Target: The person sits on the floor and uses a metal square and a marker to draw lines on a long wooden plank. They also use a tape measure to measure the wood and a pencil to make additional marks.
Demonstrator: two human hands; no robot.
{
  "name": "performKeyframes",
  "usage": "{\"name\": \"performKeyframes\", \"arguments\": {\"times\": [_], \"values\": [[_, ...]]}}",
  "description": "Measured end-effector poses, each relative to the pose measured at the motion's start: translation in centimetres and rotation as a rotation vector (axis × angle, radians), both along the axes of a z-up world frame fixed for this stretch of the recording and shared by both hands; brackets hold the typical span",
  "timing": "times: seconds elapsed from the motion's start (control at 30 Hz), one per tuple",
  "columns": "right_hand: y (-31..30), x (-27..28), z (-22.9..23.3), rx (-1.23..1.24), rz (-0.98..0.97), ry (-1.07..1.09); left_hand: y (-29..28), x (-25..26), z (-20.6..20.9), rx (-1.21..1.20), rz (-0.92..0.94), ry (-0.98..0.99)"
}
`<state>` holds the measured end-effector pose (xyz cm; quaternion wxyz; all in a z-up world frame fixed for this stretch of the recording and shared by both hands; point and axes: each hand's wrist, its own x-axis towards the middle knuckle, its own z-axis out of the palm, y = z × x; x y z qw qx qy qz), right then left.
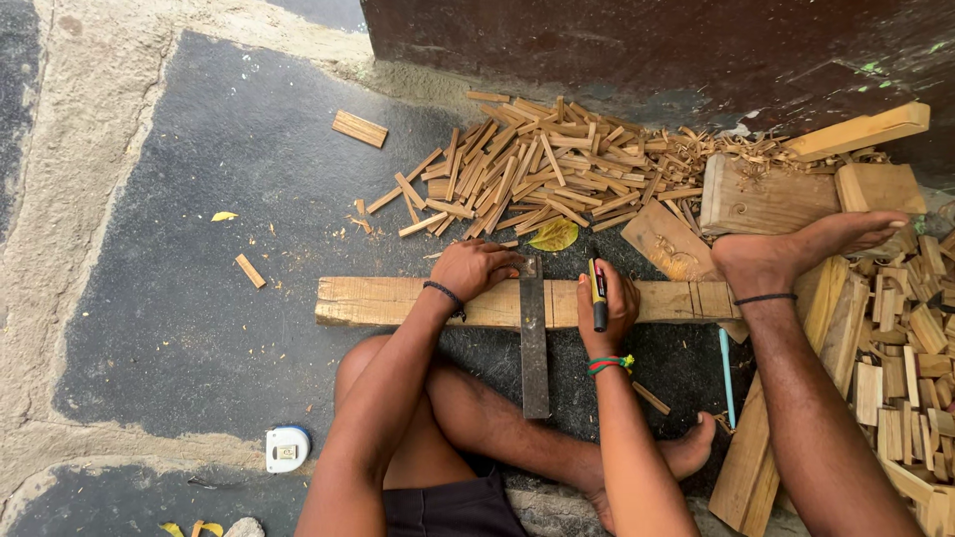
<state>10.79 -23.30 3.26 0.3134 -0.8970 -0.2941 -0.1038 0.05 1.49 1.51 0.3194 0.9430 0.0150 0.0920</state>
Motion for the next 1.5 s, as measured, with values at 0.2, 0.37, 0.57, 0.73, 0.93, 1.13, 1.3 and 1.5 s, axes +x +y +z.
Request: {"name": "performKeyframes", "arguments": {"times": [0.2, 0.37, 0.57, 0.73, 0.93, 1.13, 1.3, 1.5], "values": [[-0.4, 0.2, 0.0, 0.09, 0.008, 0.124, -0.4, 0.2, -0.5, 0.018, 0.01, -0.01], [-1.1, 0.3, 1.1, 0.408, -0.097, 0.417, -0.3, -0.1, -0.5, 0.001, 0.009, 0.001], [-2.9, -1.3, 1.3, 0.672, -0.038, 0.556, -0.3, 0.2, -0.3, -0.007, 0.012, 0.018], [-3.5, -3.6, 0.4, 0.551, -0.094, 0.696, -0.3, 0.2, -0.2, -0.006, 0.01, 0.006], [-2.7, -4.5, 0.2, 0.569, -0.045, 0.707, -0.2, 0.0, 0.1, -0.008, 0.005, 0.007], [-2.0, -4.8, 0.8, 0.496, 0.052, 0.652, -0.1, 0.1, 0.2, 0.003, 0.008, 0.014], [-1.8, -5.1, 1.8, 0.389, 0.07, 0.561, -0.3, 0.0, 0.3, -0.01, 0.004, 0.036], [-1.0, -5.3, 2.9, 0.311, 0.074, 0.489, -0.2, 0.0, 0.3, -0.011, -0.002, 0.039]]}}
